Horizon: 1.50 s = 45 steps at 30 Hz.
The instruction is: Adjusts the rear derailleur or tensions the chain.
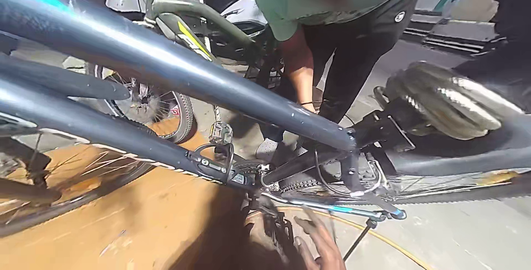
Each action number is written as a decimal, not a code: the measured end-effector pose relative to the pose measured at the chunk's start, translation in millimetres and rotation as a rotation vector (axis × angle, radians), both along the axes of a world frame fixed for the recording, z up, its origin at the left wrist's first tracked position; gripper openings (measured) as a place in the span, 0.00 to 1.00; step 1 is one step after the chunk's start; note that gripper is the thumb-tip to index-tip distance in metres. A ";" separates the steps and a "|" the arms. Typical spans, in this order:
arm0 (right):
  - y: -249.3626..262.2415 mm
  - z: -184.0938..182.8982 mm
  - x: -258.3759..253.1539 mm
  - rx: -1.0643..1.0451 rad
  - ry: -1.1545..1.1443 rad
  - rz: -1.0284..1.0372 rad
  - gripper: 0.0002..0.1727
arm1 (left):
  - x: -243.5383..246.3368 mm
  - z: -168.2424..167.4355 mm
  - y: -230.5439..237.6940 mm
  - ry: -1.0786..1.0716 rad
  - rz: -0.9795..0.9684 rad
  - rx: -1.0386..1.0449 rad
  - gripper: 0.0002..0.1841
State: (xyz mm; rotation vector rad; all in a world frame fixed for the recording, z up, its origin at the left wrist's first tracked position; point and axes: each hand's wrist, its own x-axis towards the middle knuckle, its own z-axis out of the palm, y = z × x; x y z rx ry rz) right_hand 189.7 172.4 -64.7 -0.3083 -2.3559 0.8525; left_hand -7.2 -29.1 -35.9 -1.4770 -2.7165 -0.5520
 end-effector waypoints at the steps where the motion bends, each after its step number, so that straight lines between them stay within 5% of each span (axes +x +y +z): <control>1: 7.2 -3.0 4.2 0.021 -0.018 -0.058 0.22 | -1.1 -1.1 5.2 0.036 -0.003 -0.011 0.23; 5: 23.2 -4.8 4.5 0.177 -0.014 -0.150 0.24 | -4.5 27.6 33.1 0.013 -0.010 -0.084 0.25; 10: 27.5 36.6 -21.4 0.490 0.004 -0.146 0.24 | 0.6 76.1 73.9 -0.175 0.050 -0.349 0.35; 16: 18.0 61.9 -36.2 0.732 -0.356 -0.364 0.38 | -23.3 15.1 80.9 0.004 0.088 -0.172 0.42; 19: 10.3 69.6 -36.4 0.829 -0.445 -0.385 0.43 | -19.6 26.4 80.9 -0.068 0.082 -0.289 0.42; 23: 9.8 76.0 -34.5 0.940 -0.537 -0.338 0.37 | -13.2 39.1 76.4 -0.043 0.051 -0.319 0.40; 26: 4.0 86.8 -24.2 0.846 -0.533 -0.129 0.28 | -3.3 51.6 60.6 -0.071 -0.014 -0.321 0.35; 29: 14.6 80.4 -11.3 0.724 -0.181 -0.001 0.20 | -3.0 18.2 46.9 0.014 -0.084 -0.228 0.29; 33: 31.1 61.9 9.7 0.523 0.423 -0.258 0.12 | -14.9 -3.9 29.3 -0.063 -0.140 -0.071 0.26; 36: 63.4 57.6 15.2 0.455 0.682 -0.506 0.29 | -19.2 -25.4 21.0 -0.222 -0.083 0.191 0.21; 41: 115.6 57.6 13.0 0.350 0.531 -0.542 0.42 | -15.4 -23.3 26.5 -0.396 -0.098 0.410 0.17; 45: 115.8 52.5 10.1 0.389 0.326 -0.572 0.40 | -10.2 -5.6 27.5 -0.410 -0.066 0.337 0.16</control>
